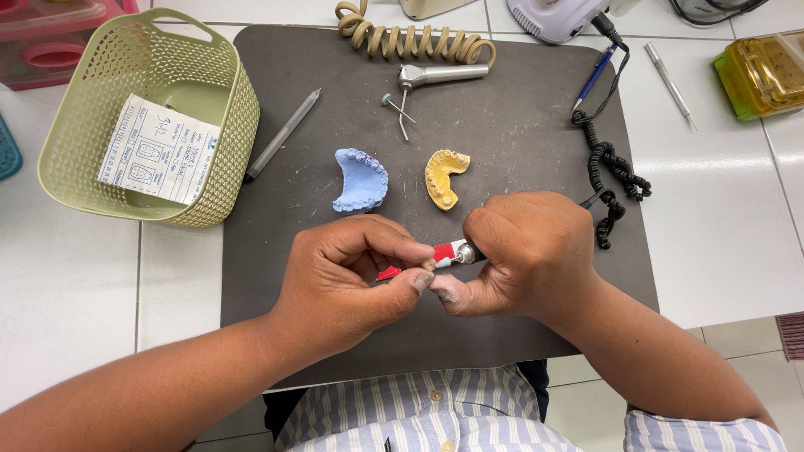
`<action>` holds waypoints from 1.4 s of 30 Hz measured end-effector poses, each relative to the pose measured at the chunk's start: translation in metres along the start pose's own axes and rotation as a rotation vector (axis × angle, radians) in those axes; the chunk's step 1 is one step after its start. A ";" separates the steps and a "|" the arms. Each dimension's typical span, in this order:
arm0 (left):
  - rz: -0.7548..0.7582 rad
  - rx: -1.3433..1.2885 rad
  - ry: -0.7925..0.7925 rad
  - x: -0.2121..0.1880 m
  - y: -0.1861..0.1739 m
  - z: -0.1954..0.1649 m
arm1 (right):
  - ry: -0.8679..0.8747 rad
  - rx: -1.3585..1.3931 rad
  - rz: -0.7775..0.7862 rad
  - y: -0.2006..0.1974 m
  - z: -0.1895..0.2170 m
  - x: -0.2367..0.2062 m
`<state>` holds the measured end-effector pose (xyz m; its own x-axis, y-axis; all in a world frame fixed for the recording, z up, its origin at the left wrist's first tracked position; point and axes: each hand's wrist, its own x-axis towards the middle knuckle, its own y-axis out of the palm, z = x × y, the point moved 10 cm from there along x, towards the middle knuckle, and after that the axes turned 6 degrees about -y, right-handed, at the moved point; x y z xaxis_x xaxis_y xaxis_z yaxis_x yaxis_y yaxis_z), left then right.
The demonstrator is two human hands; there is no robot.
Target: The person uses a rotary handpiece to grind and shape a small artificial tooth, then repeatedly places it into a yellow dental cast and aligns it with a blue opposing cast to check fit. The person also uses a red abrasive strip to smooth the tooth and continues to test the occlusion between the two casts.
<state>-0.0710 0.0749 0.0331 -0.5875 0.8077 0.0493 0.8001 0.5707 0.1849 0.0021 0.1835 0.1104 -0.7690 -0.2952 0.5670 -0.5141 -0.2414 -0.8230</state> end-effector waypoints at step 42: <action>-0.003 0.062 0.060 0.000 0.001 -0.011 | -0.011 -0.040 -0.020 -0.002 0.002 0.001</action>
<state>-0.0719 0.0736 0.0442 -0.5950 0.7964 0.1081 0.8029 0.5830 0.1244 0.0031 0.1817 0.1125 -0.7547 -0.3005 0.5832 -0.5439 -0.2106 -0.8123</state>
